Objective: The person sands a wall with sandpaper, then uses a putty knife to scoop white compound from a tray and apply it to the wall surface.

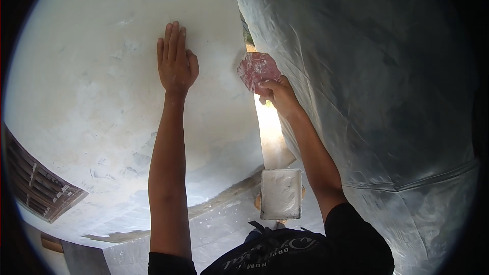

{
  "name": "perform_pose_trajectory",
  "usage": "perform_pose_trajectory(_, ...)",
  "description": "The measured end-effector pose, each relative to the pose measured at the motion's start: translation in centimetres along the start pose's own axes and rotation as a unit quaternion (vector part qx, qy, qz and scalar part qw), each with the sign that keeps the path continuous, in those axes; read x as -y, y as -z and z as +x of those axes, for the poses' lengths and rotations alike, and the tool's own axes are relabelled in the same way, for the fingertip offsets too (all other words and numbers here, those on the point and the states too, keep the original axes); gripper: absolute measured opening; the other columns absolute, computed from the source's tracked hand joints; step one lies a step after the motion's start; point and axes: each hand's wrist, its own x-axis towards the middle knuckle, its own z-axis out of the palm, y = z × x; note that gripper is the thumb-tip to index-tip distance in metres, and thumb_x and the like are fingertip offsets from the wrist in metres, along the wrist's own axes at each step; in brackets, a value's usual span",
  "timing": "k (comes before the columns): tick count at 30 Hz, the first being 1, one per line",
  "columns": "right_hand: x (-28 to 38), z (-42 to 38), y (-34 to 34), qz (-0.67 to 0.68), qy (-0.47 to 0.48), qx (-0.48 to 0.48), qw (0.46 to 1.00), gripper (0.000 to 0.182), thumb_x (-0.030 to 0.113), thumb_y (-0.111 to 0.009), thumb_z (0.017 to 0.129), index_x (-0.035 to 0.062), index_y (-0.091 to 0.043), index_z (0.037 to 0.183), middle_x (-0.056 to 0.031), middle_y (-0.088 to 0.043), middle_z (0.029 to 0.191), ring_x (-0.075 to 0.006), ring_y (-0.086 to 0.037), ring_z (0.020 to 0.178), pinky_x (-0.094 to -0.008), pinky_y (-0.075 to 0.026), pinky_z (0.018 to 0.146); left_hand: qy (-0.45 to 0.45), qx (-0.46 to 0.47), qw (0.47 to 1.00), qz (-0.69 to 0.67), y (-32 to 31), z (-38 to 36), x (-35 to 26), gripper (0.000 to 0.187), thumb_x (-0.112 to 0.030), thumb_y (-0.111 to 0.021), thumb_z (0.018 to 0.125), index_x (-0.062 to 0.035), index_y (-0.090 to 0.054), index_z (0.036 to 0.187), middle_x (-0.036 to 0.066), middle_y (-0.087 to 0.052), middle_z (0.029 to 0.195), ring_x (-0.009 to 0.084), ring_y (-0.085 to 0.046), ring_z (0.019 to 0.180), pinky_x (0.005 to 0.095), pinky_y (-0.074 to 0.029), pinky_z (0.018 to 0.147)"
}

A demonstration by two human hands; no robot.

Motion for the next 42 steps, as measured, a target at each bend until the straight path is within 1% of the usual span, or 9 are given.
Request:
perform_pose_trajectory(7, 0.3, 1.6, -1.3, -0.149, 0.119, -0.03, 0.981, 0.025, -0.001, -0.055, 0.088, -0.0068, -0.062, 0.111, -0.0091, -0.059, 0.086, -0.0184, -0.061, 0.076, -0.0342, -0.054, 0.062, 0.009, 0.012, 1.0, -0.014, 0.0, -0.2, 0.0, 0.052, -0.004, -0.047, 0.084, 0.0009, -0.056, 0.135, 0.014, -0.05, 0.15, 0.0284, -0.041, 0.145, 0.0519, -0.031, 0.117)
perform_pose_trajectory(9, 1.4, 1.4, -3.5, -0.489, 0.312, -0.146, 0.801, 0.039, -0.001, -0.053, 0.087, -0.0122, -0.056, 0.125, -0.0152, -0.058, 0.089, -0.0269, -0.063, 0.079, -0.0354, -0.054, 0.067, 0.007, 0.01, 1.0, -0.013, -0.1, -0.2, 0.1, 0.052, -0.004, -0.047, 0.084, 0.0008, -0.056, 0.135, 0.014, -0.05, 0.15, 0.0284, -0.041, 0.145, 0.0519, -0.031, 0.117)
perform_pose_trajectory(16, -1.0, 6.1, -8.2, -0.624, 0.358, -0.212, 0.662, 0.055, -0.006, -0.056, 0.084, -0.0178, -0.042, 0.135, -0.0268, -0.053, 0.116, -0.0378, -0.062, 0.085, -0.0406, -0.056, 0.077, 0.004, 0.011, 1.0, -0.013, -0.1, -0.2, 0.2, 0.052, -0.004, -0.048, 0.085, 0.0005, -0.055, 0.136, 0.014, -0.05, 0.15, 0.0291, -0.041, 0.144, 0.0523, -0.031, 0.117)
perform_pose_trajectory(22, -6.9, 3.2, -8.4, -0.664, 0.293, -0.186, 0.662, 0.058, -0.009, -0.059, 0.079, -0.0207, -0.042, 0.133, -0.0315, -0.05, 0.123, -0.0367, -0.063, 0.092, -0.04, -0.057, 0.076, -0.002, 0.008, 1.0, -0.011, -0.2, -0.2, 0.3, 0.052, -0.005, -0.048, 0.085, 0.0009, -0.054, 0.136, 0.015, -0.049, 0.15, 0.0298, -0.041, 0.144, 0.053, -0.031, 0.116)
perform_pose_trajectory(28, -2.7, -0.6, -8.4, -0.552, 0.262, -0.109, 0.784, 0.06, -0.01, -0.058, 0.082, -0.0193, -0.038, 0.137, -0.0276, -0.049, 0.107, -0.0399, -0.062, 0.086, -0.0427, -0.056, 0.071, 0.003, 0.011, 1.0, -0.016, -0.1, -0.2, 0.1, 0.052, -0.005, -0.048, 0.086, 0.0013, -0.054, 0.137, 0.015, -0.049, 0.15, 0.0298, -0.041, 0.144, 0.0526, -0.03, 0.117)
perform_pose_trajectory(31, 0.9, 3.1, -8.6, -0.553, 0.293, -0.169, 0.761, 0.068, -0.009, -0.064, 0.08, -0.0203, -0.034, 0.14, -0.0277, -0.048, 0.115, -0.0394, -0.063, 0.095, -0.0414, -0.059, 0.08, -0.003, 0.008, 1.0, -0.018, -0.1, -0.2, 0.2, 0.052, -0.005, -0.047, 0.086, 0.0016, -0.054, 0.137, 0.016, -0.05, 0.15, 0.0301, -0.041, 0.144, 0.0526, -0.03, 0.117)
perform_pose_trajectory(33, 0.9, 5.4, -9.1, -0.633, 0.323, -0.224, 0.667, 0.065, -0.007, -0.065, 0.079, -0.02, -0.039, 0.137, -0.0238, -0.05, 0.111, -0.0331, -0.063, 0.093, -0.033, -0.061, 0.072, 0.0, 0.013, 1.0, -0.018, 0.0, -0.3, 0.1, 0.052, -0.005, -0.047, 0.086, 0.0017, -0.054, 0.137, 0.016, -0.05, 0.15, 0.0301, -0.041, 0.144, 0.0525, -0.03, 0.117)
perform_pose_trajectory(37, -4.4, 4.0, -9.6, -0.718, 0.301, -0.194, 0.597, 0.056, -0.005, -0.063, 0.077, -0.0188, -0.047, 0.129, -0.0217, -0.052, 0.11, -0.0297, -0.062, 0.093, -0.0324, -0.06, 0.069, 0.002, 0.005, 1.0, -0.011, 0.0, -0.1, 0.0, 0.05, -0.006, -0.047, 0.085, 0.0001, -0.058, 0.134, 0.015, -0.053, 0.147, 0.0291, -0.044, 0.142, 0.0506, -0.032, 0.117)
perform_pose_trajectory(42, -7.4, -4.6, -7.8, -0.577, 0.169, 0.002, 0.799, 0.053, -0.005, -0.056, 0.08, -0.0166, -0.043, 0.131, -0.0273, -0.048, 0.108, -0.0383, -0.062, 0.083, -0.0447, -0.055, 0.075, -0.002, -0.001, 1.0, -0.009, -0.1, 0.0, 0.0, 0.05, -0.005, -0.047, 0.085, 0.0004, -0.058, 0.133, 0.015, -0.053, 0.147, 0.029, -0.044, 0.142, 0.0506, -0.032, 0.116)
